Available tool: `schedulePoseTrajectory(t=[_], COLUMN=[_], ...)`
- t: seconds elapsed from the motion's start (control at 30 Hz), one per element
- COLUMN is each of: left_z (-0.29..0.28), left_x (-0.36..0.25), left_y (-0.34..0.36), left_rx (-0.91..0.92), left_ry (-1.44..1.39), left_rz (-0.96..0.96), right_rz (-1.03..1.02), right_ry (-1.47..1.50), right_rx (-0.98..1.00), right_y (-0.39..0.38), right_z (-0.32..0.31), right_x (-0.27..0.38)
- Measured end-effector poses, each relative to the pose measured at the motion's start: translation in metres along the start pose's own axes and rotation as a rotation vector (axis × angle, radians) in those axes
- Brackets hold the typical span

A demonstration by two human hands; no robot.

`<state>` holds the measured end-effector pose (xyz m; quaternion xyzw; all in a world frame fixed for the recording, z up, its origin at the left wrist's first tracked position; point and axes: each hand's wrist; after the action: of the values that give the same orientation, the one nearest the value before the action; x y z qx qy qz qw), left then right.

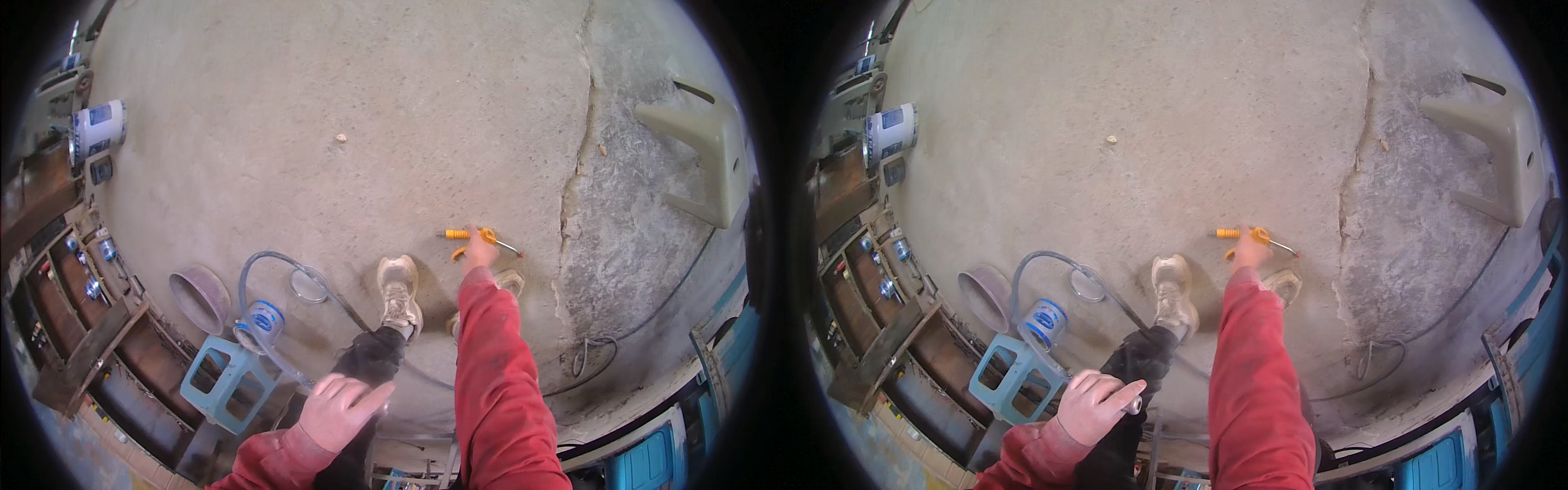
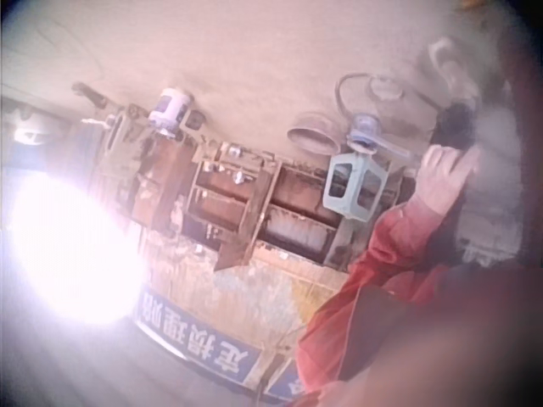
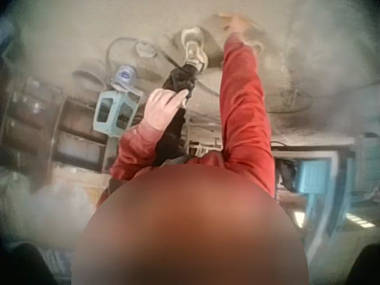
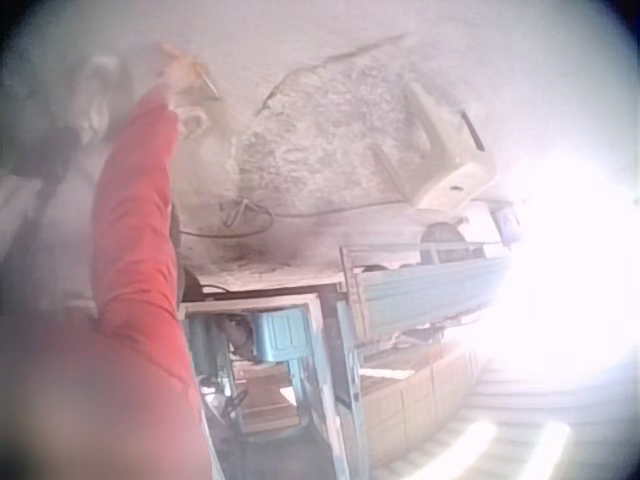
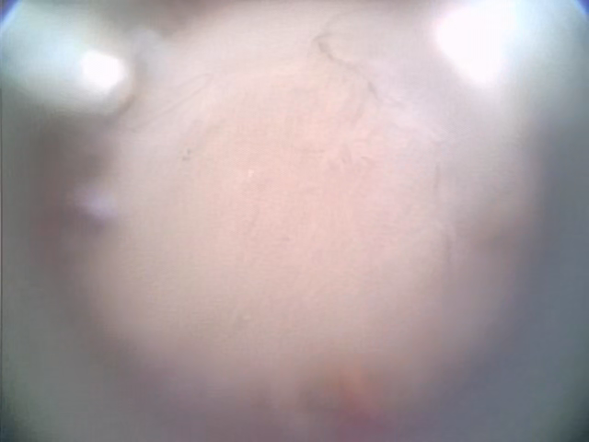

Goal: The person uses an orbital sander to smooth a white primer-coated vehicle panel resting on a metal frame. After sanding, the person inspects the panel surface and then picks up a yellow air blow gun to clear dust from the vehicle interior.

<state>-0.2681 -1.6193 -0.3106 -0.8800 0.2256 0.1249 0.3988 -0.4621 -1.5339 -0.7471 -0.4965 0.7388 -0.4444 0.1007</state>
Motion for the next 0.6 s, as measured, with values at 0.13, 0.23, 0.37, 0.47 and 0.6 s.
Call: schedulePoseTrajectory(t=[0.13, 0.23, 0.37, 0.47, 0.6], left_z=[-0.041, -0.089, -0.156, -0.194, -0.231], left_x=[-0.025, -0.066, -0.140, -0.206, -0.286], left_y=[-0.016, -0.049, -0.102, -0.147, -0.188], left_rx=[-0.100, -0.097, -0.298, -0.256, -0.166], left_ry=[0.177, 0.199, -0.004, -0.113, -0.252], left_rz=[0.062, -0.002, 0.101, 0.067, 0.070], right_rz=[-0.070, -0.134, -0.324, -0.311, -0.447], right_ry=[0.197, 0.307, 0.717, 0.892, 1.271], right_rx=[0.013, 0.248, 0.512, 0.663, 0.969], right_y=[-0.015, -0.069, -0.207, -0.324, -0.449], right_z=[-0.052, -0.129, -0.254, -0.369, -0.499], right_x=[0.005, 0.059, 0.190, 0.288, 0.376])
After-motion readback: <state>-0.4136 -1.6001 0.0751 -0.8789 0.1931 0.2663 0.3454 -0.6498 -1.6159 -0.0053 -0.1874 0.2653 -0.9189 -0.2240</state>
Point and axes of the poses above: each hand's wrist, its own y-axis towards the middle knuckle, its own z-axis out of the palm, x = y × z, and after that the axes turned 11 degrees about -z, right-handed
